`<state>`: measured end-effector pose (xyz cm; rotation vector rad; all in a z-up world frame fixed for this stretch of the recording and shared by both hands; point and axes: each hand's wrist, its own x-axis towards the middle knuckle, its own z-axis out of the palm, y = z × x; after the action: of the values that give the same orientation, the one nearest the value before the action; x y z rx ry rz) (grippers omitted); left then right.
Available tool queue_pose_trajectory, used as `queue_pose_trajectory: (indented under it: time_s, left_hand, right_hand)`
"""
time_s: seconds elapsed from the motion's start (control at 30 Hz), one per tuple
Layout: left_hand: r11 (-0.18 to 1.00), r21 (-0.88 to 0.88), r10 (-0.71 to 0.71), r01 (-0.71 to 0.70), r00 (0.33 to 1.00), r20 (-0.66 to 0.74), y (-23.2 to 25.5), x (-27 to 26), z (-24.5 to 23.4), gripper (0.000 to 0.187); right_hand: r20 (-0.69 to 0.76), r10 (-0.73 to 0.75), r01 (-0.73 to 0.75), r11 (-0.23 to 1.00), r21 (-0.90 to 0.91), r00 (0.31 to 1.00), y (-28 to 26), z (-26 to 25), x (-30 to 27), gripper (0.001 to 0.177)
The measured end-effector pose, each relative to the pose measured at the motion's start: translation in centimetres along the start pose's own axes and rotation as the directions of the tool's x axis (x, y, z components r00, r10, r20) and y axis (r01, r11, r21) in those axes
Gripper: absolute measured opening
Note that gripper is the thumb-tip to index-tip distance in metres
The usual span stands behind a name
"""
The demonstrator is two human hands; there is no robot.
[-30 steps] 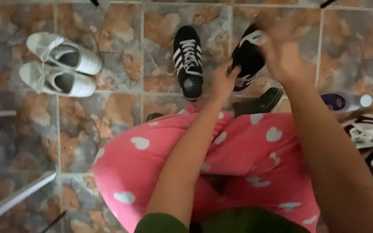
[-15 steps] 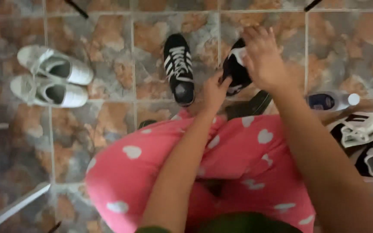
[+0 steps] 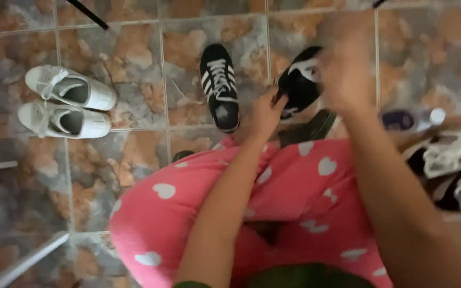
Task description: Cleaning and organizing various pairs of shoes on a shoe rack.
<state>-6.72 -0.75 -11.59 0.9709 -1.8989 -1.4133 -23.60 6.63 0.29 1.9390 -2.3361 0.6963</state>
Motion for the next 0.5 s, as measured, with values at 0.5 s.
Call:
queue_pose_trajectory:
  time_s: [0.5]
  left_hand:
    - [0.586, 0.583, 0.580, -0.564, 0.793, 0.184, 2.4, 5.3, -1.6, 0.019]
  right_hand:
    - [0.276, 0.439, -0.453, 0.891, -0.013, 0.855, 3.8, 11.0, -5.3, 0.048]
